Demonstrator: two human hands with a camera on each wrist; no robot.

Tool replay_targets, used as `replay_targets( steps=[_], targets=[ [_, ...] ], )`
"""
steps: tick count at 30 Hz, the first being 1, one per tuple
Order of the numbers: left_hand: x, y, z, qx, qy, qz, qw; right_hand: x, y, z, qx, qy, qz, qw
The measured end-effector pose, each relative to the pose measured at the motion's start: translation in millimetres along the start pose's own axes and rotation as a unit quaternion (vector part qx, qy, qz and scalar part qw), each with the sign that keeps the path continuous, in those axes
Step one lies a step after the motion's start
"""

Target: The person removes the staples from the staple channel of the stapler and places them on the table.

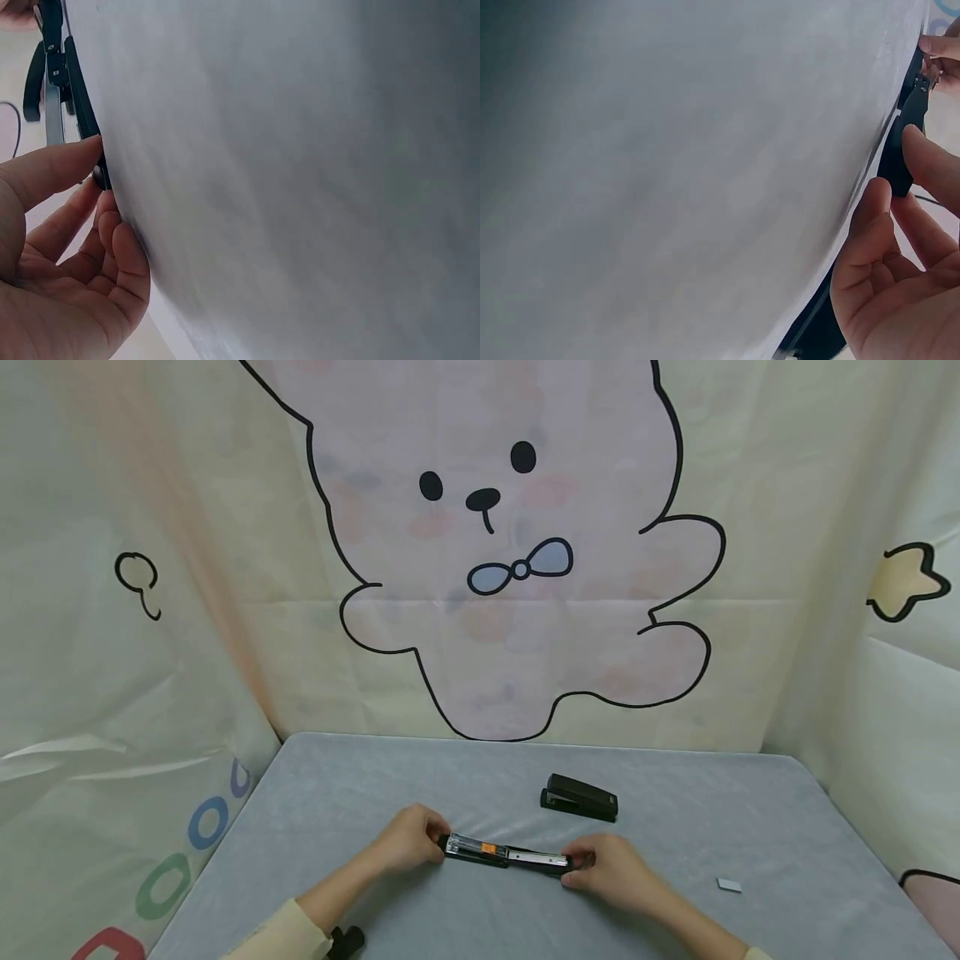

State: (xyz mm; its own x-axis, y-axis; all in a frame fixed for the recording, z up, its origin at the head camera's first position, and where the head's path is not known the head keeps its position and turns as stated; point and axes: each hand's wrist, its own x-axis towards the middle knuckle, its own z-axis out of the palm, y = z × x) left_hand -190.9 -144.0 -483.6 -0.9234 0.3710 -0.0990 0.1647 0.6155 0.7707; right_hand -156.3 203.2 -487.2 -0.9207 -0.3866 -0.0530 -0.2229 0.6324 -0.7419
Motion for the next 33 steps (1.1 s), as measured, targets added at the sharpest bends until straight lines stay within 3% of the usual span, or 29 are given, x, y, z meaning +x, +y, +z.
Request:
replay_targets(
  steps=[12,21,33],
  targets=[
    [-7.2,-18.1,-28.3,-0.009,0.04,-0.043,0.9982,26.4,-27,26,-0.022,0.001,-0.017,0.9996],
    [-8.4,-32.1,-45.2,-0.001,0.078,-0.08,0.9937,48.5,-42,43,-0.022,0.001,-0.006,0.9997],
    [-12.5,-49.6,-67.5,-0.002,0.096,-0.106,0.9897,79.4,-60,57,-0.018,0.007,0.007,0.9998]
  ],
)
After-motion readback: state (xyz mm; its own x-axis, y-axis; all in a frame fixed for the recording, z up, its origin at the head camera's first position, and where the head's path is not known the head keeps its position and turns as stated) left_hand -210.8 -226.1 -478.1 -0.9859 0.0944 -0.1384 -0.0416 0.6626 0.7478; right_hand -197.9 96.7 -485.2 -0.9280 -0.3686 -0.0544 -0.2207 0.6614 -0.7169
